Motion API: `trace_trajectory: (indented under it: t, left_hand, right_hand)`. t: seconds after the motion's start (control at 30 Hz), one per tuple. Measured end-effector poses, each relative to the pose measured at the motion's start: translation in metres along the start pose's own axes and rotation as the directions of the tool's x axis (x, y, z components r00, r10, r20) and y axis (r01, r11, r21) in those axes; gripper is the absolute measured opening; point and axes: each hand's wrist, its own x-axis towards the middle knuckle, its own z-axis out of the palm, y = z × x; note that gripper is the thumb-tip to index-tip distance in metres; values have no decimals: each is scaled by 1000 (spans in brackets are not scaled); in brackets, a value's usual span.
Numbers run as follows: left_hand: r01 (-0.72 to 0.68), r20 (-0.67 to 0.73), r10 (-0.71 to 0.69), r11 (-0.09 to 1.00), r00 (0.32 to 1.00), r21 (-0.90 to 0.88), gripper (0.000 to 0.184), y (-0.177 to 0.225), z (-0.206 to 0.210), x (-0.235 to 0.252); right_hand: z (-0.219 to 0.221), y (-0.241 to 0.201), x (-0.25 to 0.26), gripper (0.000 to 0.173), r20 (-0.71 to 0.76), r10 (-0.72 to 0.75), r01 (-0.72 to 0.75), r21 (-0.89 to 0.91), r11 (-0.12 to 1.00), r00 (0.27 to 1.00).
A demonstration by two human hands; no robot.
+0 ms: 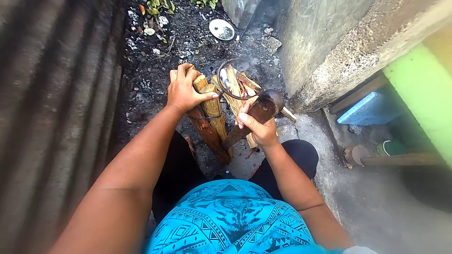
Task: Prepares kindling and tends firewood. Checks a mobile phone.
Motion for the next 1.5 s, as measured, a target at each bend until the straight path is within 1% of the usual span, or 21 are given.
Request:
trace_trajectory:
  t: [0.13, 0.33, 0.47, 0.53, 0.6, 0.67, 0.77, 0.87, 0.93, 1.03, 1.1, 1.17, 1.27, 1.37, 1.5]
  left_hand:
    - [7, 3, -7, 1000, 1000, 2, 101, 0, 0, 0]
    - [0, -3, 0, 1000, 1000, -1, 102, 0, 0, 1]
    - [8, -4, -8, 1000, 1000, 11, 102, 1, 2, 1]
    - [20, -6, -19, 1000, 1000, 22, 101, 4, 2, 0]
    - [31, -5, -31, 999, 1000, 32, 99, 10, 3, 1]
    - [38, -13, -38, 998, 999, 42, 95, 18, 6, 1]
    - [77, -9, -77, 996, 997, 44, 91, 18, 7, 3]
    - [115, -4, -115, 993, 993, 36, 92, 7, 4, 7]
    - [126, -1, -126, 992, 992, 24, 93, -6, 3, 10]
    - [80, 9, -80, 997, 997, -19, 94, -21, 4, 13]
    - [19, 23, -18, 999, 1000, -37, 98, -16, 5, 11]
    - [-21, 41, 23, 999, 999, -38, 99, -7, 7, 10]
    - [-57, 60, 58, 998, 996, -30, 96, 7, 6, 11]
    - [-70, 56, 70, 997, 996, -13, 100, 12, 7, 6]
    - [-65, 67, 67, 998, 995, -26, 96, 2, 4, 6]
  right_hand:
    - [0, 0, 0, 9, 5, -2, 2, 9, 1000, 1000]
    - [-1, 0, 0, 9, 9, -5, 5, -4, 1000, 1000]
    - [1, 0, 3, 8, -13, 0, 0, 8, 1000, 1000]
    - [5, 2, 10, 7, -31, 13, -13, -24, 1000, 999]
    - [9, 10, 20, 6, -41, 28, -31, -87, 996, 999]
    - [13, 27, 33, 6, -55, 45, -52, -133, 990, 997]
    - [13, 43, 50, 7, -57, 92, -98, -122, 988, 994]
    - [17, 43, 57, 7, -36, 129, -132, -109, 985, 991]
    - [17, 35, 45, 9, -12, 118, -119, -133, 984, 993]
    - [7, 10, 1, 13, 21, 80, -75, -161, 984, 997]
    - [1, 0, -27, 14, 24, 46, -43, -95, 995, 999]
    - [-4, -4, -43, 13, 10, 12, -12, -51, 999, 1000]
    - [-10, -5, -48, 12, -20, -22, 21, -41, 999, 1000]
    - [-7, -1, -46, 12, -30, -30, 29, -31, 999, 999]
    - [6, 7, -33, 11, -34, -15, 12, -68, 998, 999]
